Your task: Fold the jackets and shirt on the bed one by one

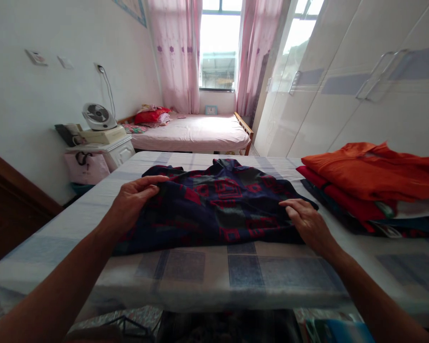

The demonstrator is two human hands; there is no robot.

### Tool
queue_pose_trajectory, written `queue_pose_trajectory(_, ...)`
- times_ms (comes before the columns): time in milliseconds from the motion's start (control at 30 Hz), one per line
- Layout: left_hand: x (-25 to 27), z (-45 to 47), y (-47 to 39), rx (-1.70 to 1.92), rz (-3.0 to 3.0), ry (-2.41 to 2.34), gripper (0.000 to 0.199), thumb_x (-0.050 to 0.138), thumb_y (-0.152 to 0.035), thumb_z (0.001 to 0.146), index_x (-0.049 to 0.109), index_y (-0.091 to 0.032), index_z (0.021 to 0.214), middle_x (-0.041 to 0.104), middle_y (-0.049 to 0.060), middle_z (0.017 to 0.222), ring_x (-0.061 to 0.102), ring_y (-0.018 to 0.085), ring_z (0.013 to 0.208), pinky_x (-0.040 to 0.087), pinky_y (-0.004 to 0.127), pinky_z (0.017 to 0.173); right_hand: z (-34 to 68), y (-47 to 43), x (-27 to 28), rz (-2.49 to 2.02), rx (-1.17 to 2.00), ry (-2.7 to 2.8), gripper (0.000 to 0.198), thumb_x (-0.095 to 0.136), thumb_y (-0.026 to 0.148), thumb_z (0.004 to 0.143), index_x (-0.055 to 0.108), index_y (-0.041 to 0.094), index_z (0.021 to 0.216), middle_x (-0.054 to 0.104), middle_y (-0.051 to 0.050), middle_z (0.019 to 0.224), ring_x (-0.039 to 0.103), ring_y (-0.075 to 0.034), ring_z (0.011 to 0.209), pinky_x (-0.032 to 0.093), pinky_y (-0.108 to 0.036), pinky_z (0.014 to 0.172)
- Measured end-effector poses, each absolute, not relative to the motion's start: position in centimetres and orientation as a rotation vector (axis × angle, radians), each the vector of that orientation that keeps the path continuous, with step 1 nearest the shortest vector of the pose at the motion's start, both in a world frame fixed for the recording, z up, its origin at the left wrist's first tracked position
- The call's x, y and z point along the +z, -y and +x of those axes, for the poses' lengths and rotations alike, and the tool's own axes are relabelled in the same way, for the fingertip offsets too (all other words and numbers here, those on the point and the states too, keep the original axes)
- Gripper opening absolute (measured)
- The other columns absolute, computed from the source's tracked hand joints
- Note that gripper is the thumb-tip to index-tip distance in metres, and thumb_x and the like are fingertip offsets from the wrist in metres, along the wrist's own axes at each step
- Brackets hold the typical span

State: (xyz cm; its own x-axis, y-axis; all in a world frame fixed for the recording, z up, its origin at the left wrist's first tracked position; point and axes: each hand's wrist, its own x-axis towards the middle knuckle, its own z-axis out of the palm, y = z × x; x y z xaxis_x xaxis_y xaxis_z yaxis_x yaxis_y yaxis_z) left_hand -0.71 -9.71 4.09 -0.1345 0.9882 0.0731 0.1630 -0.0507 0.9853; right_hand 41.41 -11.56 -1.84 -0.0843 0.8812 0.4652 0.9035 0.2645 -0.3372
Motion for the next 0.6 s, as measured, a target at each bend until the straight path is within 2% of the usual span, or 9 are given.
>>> queue_pose_trajectory(100, 3.0, -0.7, 10.2, 1.035, 1.418, -1.471, 0.047, 0.068, -0.043, 0.069, 0.067, -0.021, 0.111, 0.068, 0.001, 0.079, 0.058, 0.014, 0.066, 0.045, 0.023, 0.056, 38.6, 9.8, -1.2, -1.709, -0.082, 2.043, 0.032, 0.043, 0.041, 0.089, 0.066, 0.021, 0.1, 0.065, -0.008, 0.107, 0.055, -0.025, 0.105, 0.041, -0.039, 0.088)
queue_pose_trajectory(200, 1.5, -1.1, 10.9, 0.851, 1.491, -1.53, 0.05, 0.069, -0.046, 0.067, 0.068, -0.021, 0.11, 0.067, 0.0, 0.075, 0.055, 0.013, 0.062, 0.043, 0.022, 0.054, 36.4, 8.0, -2.0, -1.732, -0.048, 2.169, 0.024, 0.052, 0.039, 0.085, 0.067, 0.02, 0.09, 0.065, -0.009, 0.102, 0.055, -0.025, 0.101, 0.041, -0.038, 0.085)
queue_pose_trajectory(300, 1.1, -2.1, 11.6, 0.99, 1.458, -1.54, 0.05, 0.069, -0.045, 0.066, 0.067, -0.021, 0.11, 0.066, 0.0, 0.075, 0.053, 0.012, 0.055, 0.041, 0.021, 0.048, 35.6, 6.9, -2.9, -1.69, 0.101, 2.161, 0.019, 0.05, 0.03, 0.086, 0.066, 0.021, 0.08, 0.066, -0.005, 0.093, 0.057, -0.02, 0.094, 0.041, -0.033, 0.083)
queue_pose_trajectory(400, 1.1, -3.4, 12.0, 1.033, 1.458, -1.631, 0.053, 0.063, -0.048, 0.07, 0.062, -0.024, 0.117, 0.063, -0.002, 0.068, 0.046, 0.01, 0.042, 0.033, 0.022, 0.035, 35.9, 6.6, -3.0, -1.73, 0.117, 2.022, 0.019, 0.047, 0.028, 0.087, 0.064, 0.021, 0.081, 0.065, -0.005, 0.091, 0.058, -0.019, 0.089, 0.043, -0.032, 0.081)
queue_pose_trajectory(433, 1.0, -3.7, 12.0, 0.981, 1.519, -1.68, 0.051, 0.061, -0.048, 0.071, 0.063, -0.024, 0.116, 0.063, -0.001, 0.068, 0.048, 0.012, 0.043, 0.036, 0.023, 0.036, 36.0, 6.7, -2.9, -1.748, 0.073, 1.991, 0.019, 0.047, 0.027, 0.087, 0.064, 0.02, 0.083, 0.065, -0.006, 0.094, 0.058, -0.021, 0.09, 0.043, -0.034, 0.081)
queue_pose_trajectory(467, 0.8, -4.0, 12.0, 0.934, 1.616, -1.743, 0.048, 0.059, -0.047, 0.071, 0.065, -0.022, 0.113, 0.064, 0.001, 0.072, 0.055, 0.015, 0.05, 0.044, 0.026, 0.042, 36.0, 6.9, -2.7, -1.746, 0.016, 1.98, 0.018, 0.048, 0.026, 0.086, 0.064, 0.02, 0.087, 0.065, -0.007, 0.098, 0.058, -0.022, 0.093, 0.044, -0.036, 0.081)
queue_pose_trajectory(500, 0.6, -4.1, 12.0, 0.908, 1.75, -1.82, 0.045, 0.057, -0.046, 0.072, 0.067, -0.02, 0.108, 0.065, 0.004, 0.081, 0.061, 0.02, 0.063, 0.051, 0.031, 0.055, 35.9, 7.2, -2.5, -1.716, -0.042, 1.988, 0.018, 0.048, 0.025, 0.085, 0.064, 0.019, 0.093, 0.064, -0.009, 0.103, 0.057, -0.024, 0.098, 0.044, -0.038, 0.083)
queue_pose_trajectory(533, 0.2, -4.1, 11.9, 0.907, 1.911, -1.9, 0.042, 0.055, -0.045, 0.073, 0.068, -0.018, 0.103, 0.065, 0.008, 0.091, 0.064, 0.024, 0.079, 0.054, 0.037, 0.071, 35.7, 7.6, -2.3, -1.658, -0.091, 2.014, 0.021, 0.049, 0.025, 0.085, 0.063, 0.019, 0.1, 0.062, -0.01, 0.11, 0.055, -0.025, 0.103, 0.044, -0.039, 0.086)
queue_pose_trajectory(600, -0.6, -3.6, 11.8, 0.983, 2.253, -1.996, 0.041, 0.05, -0.043, 0.079, 0.068, -0.015, 0.103, 0.061, 0.013, 0.112, 0.058, 0.03, 0.105, 0.045, 0.045, 0.095, 34.9, 8.5, -2.2, -1.498, -0.134, 2.105, 0.03, 0.05, 0.024, 0.085, 0.058, 0.02, 0.114, 0.057, -0.01, 0.123, 0.05, -0.025, 0.115, 0.042, -0.042, 0.093)
